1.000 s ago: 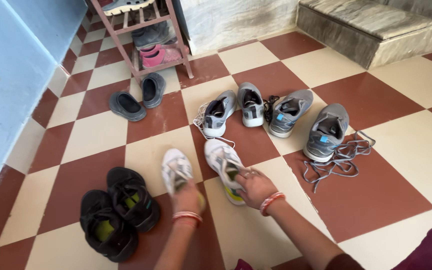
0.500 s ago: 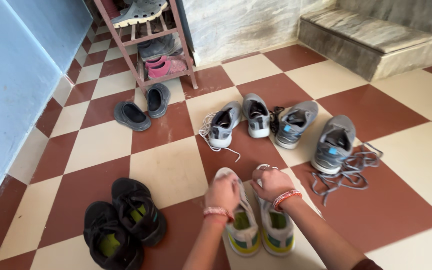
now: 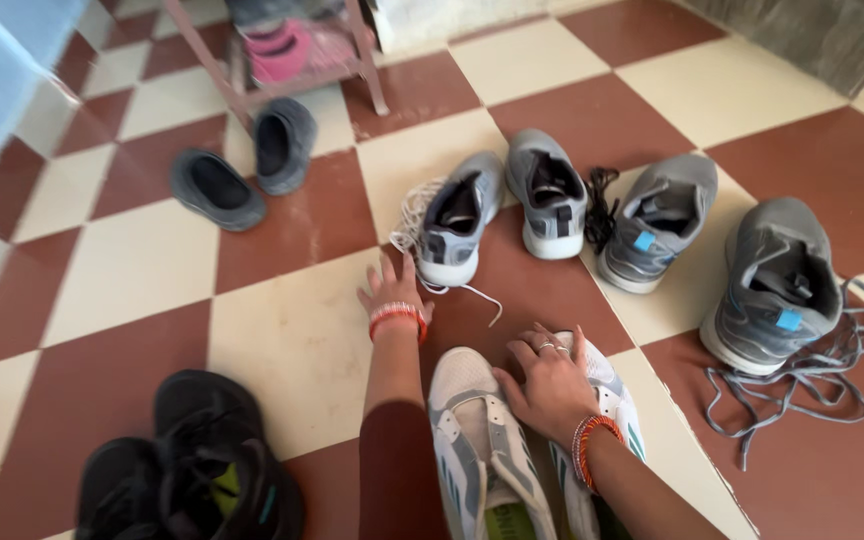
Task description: The person sits on a checkered floor and laces two pairs of shoes. They first lace a black pair, then a white pair with green and yellow accents, threading the laces through the eyelets and tying them.
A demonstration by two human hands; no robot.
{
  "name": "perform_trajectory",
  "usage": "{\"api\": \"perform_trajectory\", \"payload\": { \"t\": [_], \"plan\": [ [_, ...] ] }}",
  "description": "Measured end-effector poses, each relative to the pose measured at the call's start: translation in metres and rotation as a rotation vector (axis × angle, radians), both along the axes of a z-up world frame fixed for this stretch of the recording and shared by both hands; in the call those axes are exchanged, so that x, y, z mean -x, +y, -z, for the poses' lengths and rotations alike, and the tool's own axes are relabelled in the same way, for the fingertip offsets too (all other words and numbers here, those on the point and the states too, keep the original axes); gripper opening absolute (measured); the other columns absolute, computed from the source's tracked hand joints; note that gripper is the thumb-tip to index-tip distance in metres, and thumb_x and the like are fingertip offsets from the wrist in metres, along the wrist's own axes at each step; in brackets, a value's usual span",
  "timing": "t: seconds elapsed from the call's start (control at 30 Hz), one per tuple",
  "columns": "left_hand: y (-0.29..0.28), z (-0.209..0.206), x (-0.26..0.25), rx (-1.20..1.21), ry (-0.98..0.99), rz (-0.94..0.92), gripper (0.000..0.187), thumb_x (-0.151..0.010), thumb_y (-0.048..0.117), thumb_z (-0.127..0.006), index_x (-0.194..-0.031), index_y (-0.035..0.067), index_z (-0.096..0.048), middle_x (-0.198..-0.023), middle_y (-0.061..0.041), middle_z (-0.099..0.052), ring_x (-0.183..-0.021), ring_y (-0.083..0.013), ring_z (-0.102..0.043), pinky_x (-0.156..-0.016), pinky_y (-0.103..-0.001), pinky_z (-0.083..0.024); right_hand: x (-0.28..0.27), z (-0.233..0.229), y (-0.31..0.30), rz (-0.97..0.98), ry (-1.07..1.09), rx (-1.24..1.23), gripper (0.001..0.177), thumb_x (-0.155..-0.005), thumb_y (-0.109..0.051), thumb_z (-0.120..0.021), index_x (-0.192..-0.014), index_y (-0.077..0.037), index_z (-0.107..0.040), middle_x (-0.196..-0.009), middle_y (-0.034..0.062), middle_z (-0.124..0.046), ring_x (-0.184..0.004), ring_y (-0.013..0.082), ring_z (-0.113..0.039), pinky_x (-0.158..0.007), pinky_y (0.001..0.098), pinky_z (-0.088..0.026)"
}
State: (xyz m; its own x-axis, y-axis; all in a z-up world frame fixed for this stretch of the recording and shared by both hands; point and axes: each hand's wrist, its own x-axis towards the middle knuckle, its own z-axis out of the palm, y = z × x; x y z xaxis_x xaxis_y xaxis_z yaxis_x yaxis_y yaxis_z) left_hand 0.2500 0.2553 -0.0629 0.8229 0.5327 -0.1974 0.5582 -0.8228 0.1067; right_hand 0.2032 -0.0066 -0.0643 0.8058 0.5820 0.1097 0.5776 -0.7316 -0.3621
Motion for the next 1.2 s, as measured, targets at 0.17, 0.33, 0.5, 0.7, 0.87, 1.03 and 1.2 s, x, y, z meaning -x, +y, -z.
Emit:
{"api": "perform_trajectory", "payload": {
  "t": [0.17, 0.33, 0.5, 0.7, 0.87, 1.03, 1.2],
  "plan": [
    [0.014, 0.039, -0.029, 0.048, -0.24, 0.099, 0.065, -0.09, 0.036, -0.072, -0.144, 0.015, -0.043, -0.155, -0.007, -0.036, -0.145, -0.03, -0.03, -0.118, -0.051, -0.028, 0.004, -0.013, 0.001, -0.001, -0.001, 0.008, 0.047, -0.093, -0.043, -0.057, -0.122, -0.008, -0.063, -0.134, 0.0132, -0.059, -0.141, 0.0325, -0.04, -0.119, 0.0654, -0.01],
    [-0.002, 0.073, 0.028, -0.127, -0.439, 0.448, 0.018, -0.097, 0.01, -0.056, -0.106, 0.004, -0.071, -0.114, -0.012, -0.066, -0.112, -0.0296, -0.063, -0.096, -0.041, -0.052, 0.005, -0.006, -0.001, 0.003, -0.017, -0.018, 0.045, -0.094, -0.045, -0.056, -0.115, -0.007, -0.066, -0.133, 0.0151, -0.06, -0.14, 0.0323, -0.043, -0.121, 0.0639, -0.012],
    [-0.036, 0.052, 0.139, -0.172, -0.379, 0.56, 0.015, -0.087, 0.006, -0.058, -0.092, 0.004, -0.072, -0.103, -0.013, -0.069, -0.1, -0.0307, -0.068, -0.082, -0.041, -0.057, -0.001, 0.01, -0.003, -0.03, -0.063, -0.036, 0.045, -0.095, -0.043, -0.056, -0.118, -0.005, -0.063, -0.13, 0.0185, -0.061, -0.137, 0.0354, -0.046, -0.118, 0.0653, -0.014],
    [-0.049, -0.051, 0.197, 0.303, -0.66, 0.31, 0.01, -0.085, 0.01, -0.071, -0.092, 0.003, -0.072, -0.093, -0.016, -0.072, -0.086, -0.0345, -0.07, -0.076, -0.043, -0.057, 0.004, -0.03, -0.01, -0.091, 0.116, -0.062, 0.064, -0.089, -0.032, -0.067, -0.142, -0.004, -0.046, -0.134, 0.0228, -0.056, -0.129, 0.0391, -0.053, -0.115, 0.0484, -0.036],
    [-0.098, -0.125, 0.201, 0.785, -0.817, 0.386, 0.013, -0.086, 0.015, -0.072, -0.094, 0.005, -0.071, -0.089, -0.011, -0.074, -0.081, -0.0273, -0.076, -0.074, -0.037, -0.061, 0.025, -0.086, -0.025, -0.445, 0.148, -0.544, 0.074, -0.074, -0.022, -0.082, -0.138, -0.001, -0.053, -0.129, 0.0211, -0.066, -0.119, 0.037, -0.064, -0.097, 0.0427, -0.05],
    [-0.132, -0.18, 0.192, 0.281, -1.086, 0.612, 0.009, -0.092, 0.013, -0.067, -0.09, 0.005, -0.07, -0.09, -0.014, -0.067, -0.083, -0.0322, -0.067, -0.077, -0.039, -0.053, 0.015, -0.15, -0.061, -0.449, 0.359, -0.48, 0.027, -0.092, -0.013, -0.066, -0.115, -0.01, -0.079, -0.095, 0.0114, -0.085, -0.086, 0.0212, -0.079, -0.079, 0.0321, -0.062],
    [-0.133, -0.197, 0.186, 0.725, -1.086, 0.33, 0.022, -0.102, 0.021, -0.058, -0.091, 0.003, -0.064, -0.086, -0.008, -0.062, -0.078, -0.0209, -0.066, -0.073, -0.034, -0.052, -0.005, -0.185, -0.126, -0.234, 0.192, -0.162, 0.029, -0.1, -0.026, -0.057, -0.121, -0.016, -0.075, -0.09, 0.0135, -0.079, -0.084, 0.0282, -0.077, -0.081, 0.0373, -0.059]
  ]
}}
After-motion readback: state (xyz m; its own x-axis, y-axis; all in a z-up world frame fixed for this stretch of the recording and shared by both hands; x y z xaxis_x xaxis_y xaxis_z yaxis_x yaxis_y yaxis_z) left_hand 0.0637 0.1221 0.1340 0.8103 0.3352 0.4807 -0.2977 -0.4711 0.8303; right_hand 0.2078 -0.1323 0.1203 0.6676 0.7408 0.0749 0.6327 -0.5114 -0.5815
